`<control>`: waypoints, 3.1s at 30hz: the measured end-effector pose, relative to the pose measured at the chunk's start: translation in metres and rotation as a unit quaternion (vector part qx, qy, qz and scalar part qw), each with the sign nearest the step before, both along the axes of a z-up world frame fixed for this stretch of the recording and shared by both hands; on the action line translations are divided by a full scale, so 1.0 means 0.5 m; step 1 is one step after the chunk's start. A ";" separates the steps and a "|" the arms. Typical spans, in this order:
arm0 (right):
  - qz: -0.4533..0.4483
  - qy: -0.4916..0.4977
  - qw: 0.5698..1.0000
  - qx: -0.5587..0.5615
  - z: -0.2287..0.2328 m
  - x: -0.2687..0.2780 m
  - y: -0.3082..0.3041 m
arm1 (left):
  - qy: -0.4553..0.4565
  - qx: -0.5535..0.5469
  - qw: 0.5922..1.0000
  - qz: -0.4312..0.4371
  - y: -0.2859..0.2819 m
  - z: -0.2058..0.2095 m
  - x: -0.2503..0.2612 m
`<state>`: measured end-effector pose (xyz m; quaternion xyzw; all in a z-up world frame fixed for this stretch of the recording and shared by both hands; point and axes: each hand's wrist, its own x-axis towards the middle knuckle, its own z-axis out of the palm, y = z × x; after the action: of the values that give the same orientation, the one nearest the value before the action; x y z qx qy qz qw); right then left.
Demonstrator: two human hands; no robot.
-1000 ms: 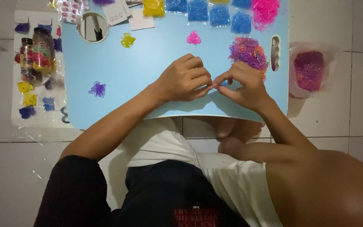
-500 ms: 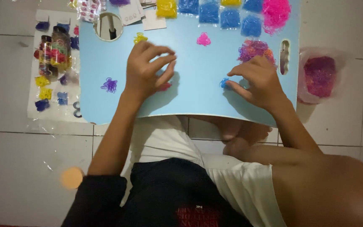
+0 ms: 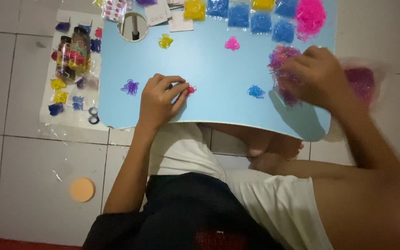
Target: Sorting small colorful rubber bands into piles by color on a light blue surface.
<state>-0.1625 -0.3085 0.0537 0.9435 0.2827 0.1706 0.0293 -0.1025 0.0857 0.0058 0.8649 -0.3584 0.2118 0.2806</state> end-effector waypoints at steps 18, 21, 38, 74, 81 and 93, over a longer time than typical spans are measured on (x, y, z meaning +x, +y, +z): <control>-0.050 -0.006 0.962 -0.269 0.048 0.068 0.009 | 0.021 -0.028 0.999 0.025 -0.054 0.002 -0.042; -0.093 0.115 0.962 -0.231 0.022 0.047 -0.005 | 0.021 -0.035 0.999 0.013 -0.053 0.004 -0.039; -0.233 0.079 0.966 -0.075 0.025 -0.001 -0.099 | 0.030 -0.020 0.999 -0.016 -0.062 0.021 -0.036; -0.261 0.303 0.916 -0.033 -0.029 -0.072 -0.040 | 0.064 -0.027 0.997 -0.035 -0.079 0.009 -0.041; -0.245 0.296 0.923 0.010 -0.019 -0.078 -0.043 | 0.079 -0.035 0.995 -0.039 -0.081 0.024 -0.046; -0.014 0.245 0.928 0.279 0.006 -0.031 0.067 | -0.134 0.003 0.986 -0.094 -0.114 -0.083 -0.016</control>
<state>-0.1783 -0.2749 0.0568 0.9296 0.2090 0.0054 -0.3035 -0.1104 0.0288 -0.0356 0.7919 -0.4730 0.2978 0.2461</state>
